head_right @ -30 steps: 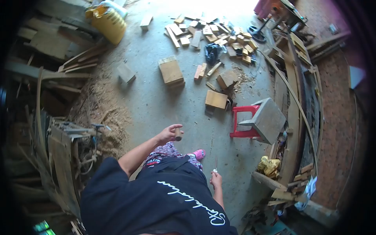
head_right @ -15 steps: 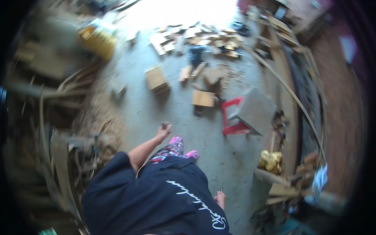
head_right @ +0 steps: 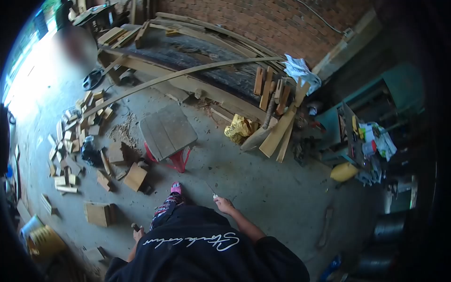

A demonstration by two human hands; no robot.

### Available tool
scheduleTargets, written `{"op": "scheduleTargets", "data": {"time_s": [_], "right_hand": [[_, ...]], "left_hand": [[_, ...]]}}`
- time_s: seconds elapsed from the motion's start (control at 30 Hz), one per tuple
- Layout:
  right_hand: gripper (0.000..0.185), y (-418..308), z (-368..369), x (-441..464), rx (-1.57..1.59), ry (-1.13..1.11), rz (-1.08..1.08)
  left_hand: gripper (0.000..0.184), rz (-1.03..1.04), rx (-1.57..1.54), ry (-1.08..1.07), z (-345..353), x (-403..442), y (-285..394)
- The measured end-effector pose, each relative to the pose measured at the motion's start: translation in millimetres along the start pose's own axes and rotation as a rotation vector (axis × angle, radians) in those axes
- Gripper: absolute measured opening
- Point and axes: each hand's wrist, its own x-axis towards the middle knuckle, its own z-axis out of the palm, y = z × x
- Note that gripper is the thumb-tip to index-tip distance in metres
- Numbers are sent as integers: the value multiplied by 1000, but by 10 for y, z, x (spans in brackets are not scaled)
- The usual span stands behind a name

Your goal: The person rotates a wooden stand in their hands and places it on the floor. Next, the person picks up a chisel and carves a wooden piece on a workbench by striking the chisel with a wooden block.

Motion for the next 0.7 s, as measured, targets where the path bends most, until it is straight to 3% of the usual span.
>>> {"op": "scheduleTargets", "data": {"time_s": [0.07,0.3,0.37,0.43,0.57,0.7], "right_hand": [[32,-311,-142,44,22,72,-27],[44,-1189,-809,328,73,325,8],[40,-1138,-862,414,3,480,-107],[34,-1121,-996,415,463,269,171],[35,-1094,-1315,281,952,365,137],[33,-1009,-1811,208,1125,513,89]], "left_hand": [[29,-71,-66,-175,24,208,669],[29,251,-334,-371,562,1156,2410],[29,226,-244,-356,735,1447,2689],[29,208,-155,-347,887,1558,2967],[33,281,-19,-394,1336,1765,2953],[37,299,248,-470,1552,1720,2852]]}}
